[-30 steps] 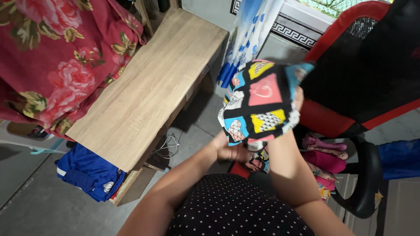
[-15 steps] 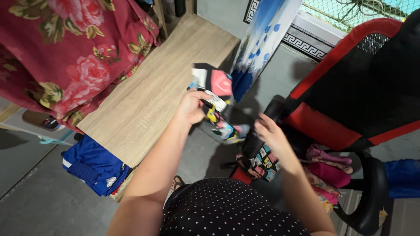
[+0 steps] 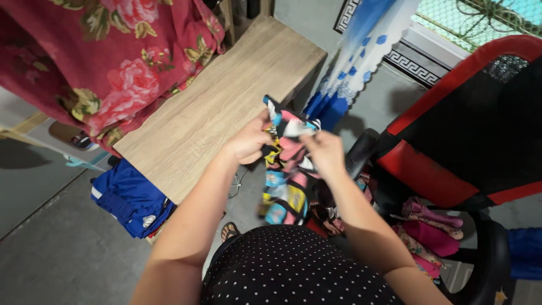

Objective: The person folds a navy blue shirt, a pair of blue shorts, and a patterned garment on a wooden surface. Each item is flattened, folded into a rectangle, and then placed onto a red and black chair.

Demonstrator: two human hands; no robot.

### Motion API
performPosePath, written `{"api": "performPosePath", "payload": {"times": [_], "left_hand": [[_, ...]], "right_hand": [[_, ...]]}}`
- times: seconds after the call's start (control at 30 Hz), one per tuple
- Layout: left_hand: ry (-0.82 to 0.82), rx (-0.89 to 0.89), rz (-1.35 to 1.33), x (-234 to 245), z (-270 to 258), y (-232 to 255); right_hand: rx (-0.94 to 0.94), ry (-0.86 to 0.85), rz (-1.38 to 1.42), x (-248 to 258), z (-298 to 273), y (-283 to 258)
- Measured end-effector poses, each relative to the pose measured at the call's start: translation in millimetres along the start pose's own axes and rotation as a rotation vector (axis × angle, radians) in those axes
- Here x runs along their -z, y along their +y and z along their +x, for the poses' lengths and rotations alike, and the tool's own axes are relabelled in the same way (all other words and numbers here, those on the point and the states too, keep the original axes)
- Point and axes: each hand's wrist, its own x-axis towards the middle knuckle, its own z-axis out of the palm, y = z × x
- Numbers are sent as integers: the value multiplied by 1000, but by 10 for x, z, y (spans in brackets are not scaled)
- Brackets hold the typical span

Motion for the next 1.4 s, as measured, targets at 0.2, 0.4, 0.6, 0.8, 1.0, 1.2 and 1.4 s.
{"api": "performPosePath", "payload": {"times": [0.2, 0.4, 0.6, 0.8, 1.0, 1.2, 1.4], "left_hand": [[256, 27, -196, 789, -534, 210], [732, -79, -42, 1714, -1227, 415], [897, -71, 133, 2074, -1791, 222], [407, 905, 776, 1574, -1504, -15], [266, 90, 1027, 280, -260, 11], [-155, -83, -3, -15, 579, -450], [15, 177, 462, 519, 332, -231]], "right_hand": [[9, 104, 710, 973, 517, 71], [24, -337, 1272, 2160, 1548, 1149], [-62, -92, 1171, 2066, 1186, 325], [119, -401, 1245, 1629, 1166, -186], [140, -632, 1023, 684, 805, -1071], [200, -664, 926, 706, 1386, -658], [108, -371, 862, 1251, 1432, -591]]}}
